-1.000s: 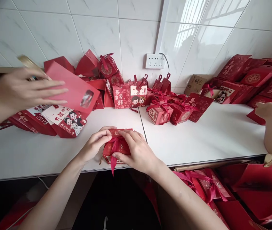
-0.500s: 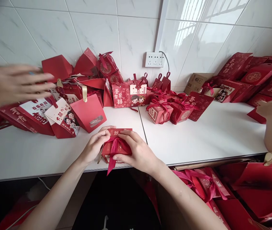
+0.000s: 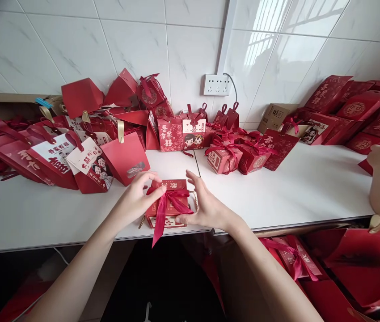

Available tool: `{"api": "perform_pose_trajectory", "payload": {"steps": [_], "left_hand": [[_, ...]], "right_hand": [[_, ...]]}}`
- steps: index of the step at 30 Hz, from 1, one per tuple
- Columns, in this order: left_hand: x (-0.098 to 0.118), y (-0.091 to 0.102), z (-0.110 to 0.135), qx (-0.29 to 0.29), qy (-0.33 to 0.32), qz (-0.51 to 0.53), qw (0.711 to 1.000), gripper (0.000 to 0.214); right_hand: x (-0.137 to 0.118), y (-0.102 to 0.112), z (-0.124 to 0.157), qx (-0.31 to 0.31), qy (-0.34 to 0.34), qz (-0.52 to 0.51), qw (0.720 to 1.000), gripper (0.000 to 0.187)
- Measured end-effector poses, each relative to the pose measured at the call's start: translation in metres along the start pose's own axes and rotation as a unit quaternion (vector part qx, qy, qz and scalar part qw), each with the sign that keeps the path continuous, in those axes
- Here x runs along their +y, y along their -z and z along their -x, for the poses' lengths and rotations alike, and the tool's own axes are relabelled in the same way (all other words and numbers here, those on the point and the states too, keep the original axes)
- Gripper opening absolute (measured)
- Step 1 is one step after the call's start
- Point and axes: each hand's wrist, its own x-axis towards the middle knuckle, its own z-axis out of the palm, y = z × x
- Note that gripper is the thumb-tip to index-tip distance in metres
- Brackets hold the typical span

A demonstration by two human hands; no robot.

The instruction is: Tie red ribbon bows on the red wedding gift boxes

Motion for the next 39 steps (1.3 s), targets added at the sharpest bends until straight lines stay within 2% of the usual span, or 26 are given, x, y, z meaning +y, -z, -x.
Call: {"api": "perform_pose_trajectory", "payload": {"steps": [2, 4, 6, 8, 11, 14, 17, 20, 22, 24, 28, 39], "left_hand": [[-0.002, -0.004, 0.002, -0.007, 0.026, 0.014, 1.0, 0.015], [-0.007, -0.006, 0.006, 0.014, 0.065, 0.049, 0.997, 0.02], [-0.011, -0.006, 0.011, 0.054, 0.103, 0.082, 0.99, 0.025], [-0.011, -0.004, 0.017, 0.083, 0.121, 0.094, 0.985, 0.021], [-0.004, 0.0, 0.027, 0.079, 0.115, 0.092, 0.986, 0.024], [0.006, -0.001, 0.037, 0.095, 0.065, 0.091, 0.989, 0.023], [0.014, -0.006, 0.048, 0.158, -0.034, 0.062, 0.985, 0.015], [0.024, -0.014, 0.061, 0.224, -0.168, 0.003, 0.96, 0.011], [0.032, -0.019, 0.066, 0.244, -0.258, -0.042, 0.934, 0.013], [0.038, -0.022, 0.069, 0.26, -0.316, -0.08, 0.909, 0.015], [0.043, -0.024, 0.071, 0.277, -0.35, -0.119, 0.887, 0.016], [0.046, -0.025, 0.073, 0.261, -0.373, -0.13, 0.881, 0.015]], "right_hand": [[0.006, -0.004, -0.002, -0.023, -0.01, -0.036, 0.999, 0.104], [0.008, -0.007, -0.001, -0.023, -0.015, -0.054, 0.998, 0.105], [0.007, -0.01, 0.002, -0.007, -0.01, -0.063, 0.998, 0.107], [0.004, -0.011, 0.006, 0.016, 0.005, -0.057, 0.998, 0.108], [-0.003, -0.012, 0.01, 0.064, 0.048, -0.014, 0.997, 0.105], [-0.012, -0.01, 0.015, 0.1, 0.091, 0.037, 0.99, 0.1], [-0.02, -0.008, 0.02, 0.104, 0.11, 0.074, 0.986, 0.097], [-0.026, -0.007, 0.025, 0.118, 0.123, 0.094, 0.981, 0.095], [-0.029, -0.007, 0.029, 0.141, 0.127, 0.091, 0.978, 0.096], [-0.03, -0.008, 0.032, 0.16, 0.127, 0.077, 0.976, 0.098], [-0.033, -0.007, 0.038, 0.168, 0.128, 0.049, 0.976, 0.1], [-0.037, -0.003, 0.049, 0.176, 0.122, 0.035, 0.976, 0.098]]}}
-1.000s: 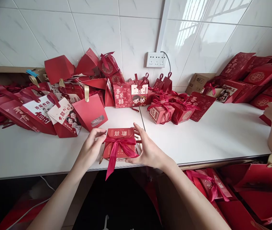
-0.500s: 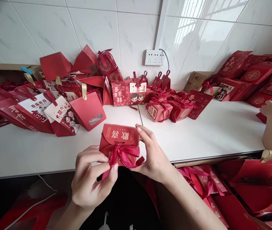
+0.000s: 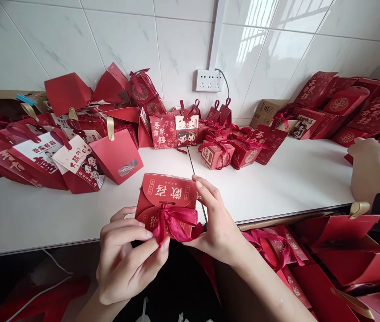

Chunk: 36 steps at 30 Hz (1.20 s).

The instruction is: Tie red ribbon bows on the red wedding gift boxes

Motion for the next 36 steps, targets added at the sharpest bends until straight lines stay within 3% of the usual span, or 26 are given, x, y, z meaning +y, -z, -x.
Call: {"api": "perform_pose_trajectory", "payload": {"steps": [4, 7, 10, 12, 13, 14, 16, 19, 23, 25, 27, 29, 31, 33, 34, 36], "left_hand": [[0.004, 0.0, -0.001, 0.011, 0.02, 0.044, 0.999, 0.016], [-0.004, -0.001, -0.002, 0.025, 0.163, 0.129, 0.978, 0.014], [-0.026, -0.013, 0.0, -0.037, 0.385, 0.245, 0.889, 0.018], [-0.042, -0.03, 0.005, -0.086, 0.474, 0.299, 0.823, 0.019], [-0.048, -0.04, 0.008, -0.119, 0.495, 0.286, 0.812, 0.018], [-0.051, -0.051, 0.011, -0.154, 0.488, 0.263, 0.818, 0.017], [-0.049, -0.071, 0.018, -0.223, 0.392, 0.223, 0.864, 0.011], [-0.035, -0.092, 0.029, -0.32, 0.183, 0.172, 0.914, 0.026], [-0.028, -0.104, 0.041, -0.43, 0.041, 0.054, 0.9, 0.053], [-0.03, -0.105, 0.043, -0.461, 0.009, 0.016, 0.887, 0.057], [-0.033, -0.105, 0.044, -0.477, -0.01, -0.005, 0.879, 0.059], [-0.034, -0.104, 0.042, -0.483, -0.017, -0.015, 0.875, 0.063], [-0.033, -0.103, 0.041, -0.487, -0.017, -0.019, 0.873, 0.065], [-0.032, -0.102, 0.039, -0.489, -0.014, -0.018, 0.872, 0.066], [-0.032, -0.102, 0.038, -0.491, -0.012, -0.016, 0.871, 0.066], [-0.031, -0.102, 0.036, -0.495, -0.006, -0.012, 0.869, 0.067]], "right_hand": [[-0.001, 0.004, 0.002, 0.008, 0.0, 0.015, 1.0, 0.097], [-0.001, 0.007, 0.006, 0.012, -0.004, 0.041, 0.999, 0.098], [0.0, 0.012, 0.012, 0.033, 0.001, 0.076, 0.997, 0.097], [0.002, 0.017, 0.019, 0.087, -0.035, 0.073, 0.993, 0.096], [0.003, 0.021, 0.023, 0.121, -0.077, 0.053, 0.988, 0.095], [0.004, 0.025, 0.028, 0.159, -0.129, 0.016, 0.979, 0.092], [0.006, 0.033, 0.038, 0.239, -0.234, -0.101, 0.937, 0.081], [0.008, 0.042, 0.052, 0.331, -0.343, -0.314, 0.821, 0.057], [0.005, 0.043, 0.063, 0.313, -0.415, -0.524, 0.675, 0.046], [0.002, 0.041, 0.065, 0.288, -0.421, -0.586, 0.63, 0.049], [0.0, 0.038, 0.064, 0.281, -0.419, -0.61, 0.611, 0.05], [-0.001, 0.037, 0.064, 0.279, -0.428, -0.59, 0.625, 0.049], [0.0, 0.039, 0.066, 0.294, -0.446, -0.505, 0.678, 0.05], [0.002, 0.046, 0.073, 0.33, -0.45, -0.308, 0.77, 0.054], [0.002, 0.052, 0.079, 0.352, -0.44, -0.193, 0.803, 0.054], [-0.002, 0.067, 0.093, 0.371, -0.407, 0.034, 0.834, 0.063]]}}
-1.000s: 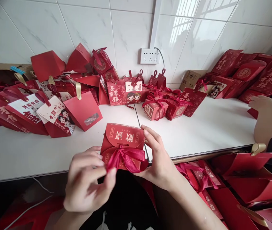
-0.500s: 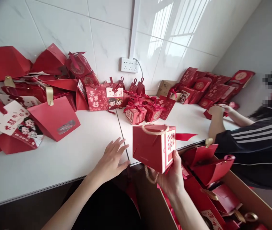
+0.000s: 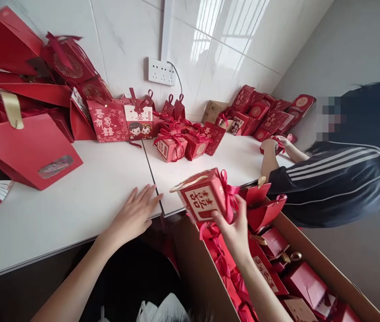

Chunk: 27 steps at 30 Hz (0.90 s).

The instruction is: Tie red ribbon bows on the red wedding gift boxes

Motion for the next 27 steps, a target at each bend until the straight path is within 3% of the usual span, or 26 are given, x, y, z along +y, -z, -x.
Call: {"api": "perform_pose_trajectory", "payload": {"steps": [2, 4, 6, 8, 11, 16, 19, 21, 24, 27], "left_hand": [[0.0, 0.001, -0.001, 0.001, 0.003, 0.004, 1.0, 0.067], [0.0, 0.002, -0.001, 0.005, 0.003, 0.003, 1.0, 0.066], [0.0, 0.002, -0.002, 0.008, 0.001, -0.003, 1.0, 0.065], [0.0, 0.001, -0.003, 0.01, -0.003, -0.007, 1.0, 0.065], [0.0, 0.001, -0.004, 0.01, -0.006, -0.011, 1.0, 0.064], [0.0, 0.001, -0.005, 0.014, -0.007, -0.015, 1.0, 0.063], [-0.001, 0.0, -0.004, 0.018, -0.008, -0.018, 1.0, 0.064], [-0.001, -0.002, -0.004, 0.022, -0.008, -0.015, 1.0, 0.064], [-0.002, -0.004, -0.003, 0.031, -0.007, 0.006, 0.999, 0.064], [-0.002, -0.005, -0.003, 0.041, -0.004, 0.027, 0.999, 0.064]], "right_hand": [[0.002, 0.027, 0.0, 0.053, 0.092, 0.159, 0.982, 0.077], [0.0, 0.055, 0.002, 0.074, 0.14, 0.305, 0.939, 0.078], [-0.002, 0.08, 0.006, 0.092, 0.118, 0.386, 0.91, 0.077], [-0.002, 0.101, 0.012, 0.108, 0.075, 0.417, 0.9, 0.079], [0.009, 0.12, 0.022, 0.09, 0.061, 0.454, 0.884, 0.076], [0.059, 0.122, 0.044, 0.046, 0.033, 0.463, 0.884, 0.07], [0.096, 0.114, 0.056, 0.062, -0.002, 0.419, 0.906, 0.072], [0.115, 0.112, 0.061, 0.045, -0.06, 0.386, 0.919, 0.068], [0.132, 0.115, 0.063, 0.035, -0.099, 0.357, 0.928, 0.064], [0.138, 0.119, 0.061, 0.029, -0.082, 0.341, 0.936, 0.061]]}}
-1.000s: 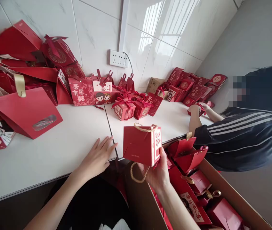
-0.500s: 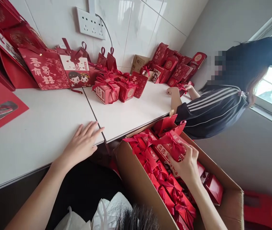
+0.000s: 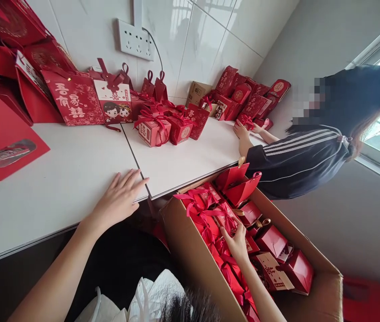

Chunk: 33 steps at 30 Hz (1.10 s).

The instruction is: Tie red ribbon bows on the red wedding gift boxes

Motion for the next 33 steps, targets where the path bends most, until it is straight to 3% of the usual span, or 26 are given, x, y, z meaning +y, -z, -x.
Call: {"api": "perform_pose_trajectory", "payload": {"steps": [5, 12, 18, 20, 22, 25, 27, 29, 31, 33], "left_hand": [[0.001, 0.001, 0.0, -0.005, -0.001, -0.01, 1.0, 0.063], [0.002, 0.004, 0.001, -0.005, 0.002, -0.008, 1.0, 0.062], [0.002, 0.0, 0.0, -0.008, 0.012, 0.0, 1.0, 0.063], [0.003, -0.001, 0.002, -0.012, 0.017, 0.021, 1.0, 0.063], [0.003, 0.0, 0.005, -0.01, 0.01, 0.062, 0.998, 0.067], [-0.004, 0.013, 0.009, 0.029, -0.027, 0.136, 0.99, 0.067], [-0.018, 0.029, 0.013, 0.122, -0.024, 0.152, 0.981, 0.052], [-0.042, 0.05, 0.017, 0.259, 0.017, 0.124, 0.958, 0.04], [-0.074, 0.072, 0.021, 0.393, 0.101, 0.057, 0.912, 0.038], [-0.11, 0.091, 0.024, 0.492, 0.221, -0.025, 0.842, 0.046]], "right_hand": [[-0.001, -0.004, -0.008, -0.005, 0.027, -0.014, 1.0, 0.061], [0.006, -0.002, -0.006, -0.067, 0.069, 0.004, 0.995, 0.053], [-0.004, 0.03, -0.027, -0.15, 0.127, 0.068, 0.978, 0.047], [-0.018, 0.043, -0.048, -0.113, 0.18, 0.127, 0.969, 0.045], [-0.041, 0.045, -0.074, -0.074, 0.214, 0.156, 0.962, 0.041], [-0.1, 0.023, -0.102, -0.021, 0.26, 0.123, 0.957, 0.036], [-0.152, -0.005, -0.105, -0.04, 0.328, 0.069, 0.941, 0.034], [-0.205, -0.036, -0.095, -0.109, 0.412, 0.01, 0.905, 0.032], [-0.254, -0.067, -0.08, -0.165, 0.482, -0.026, 0.86, 0.028], [-0.294, -0.095, -0.066, -0.198, 0.532, -0.059, 0.821, 0.023]]}}
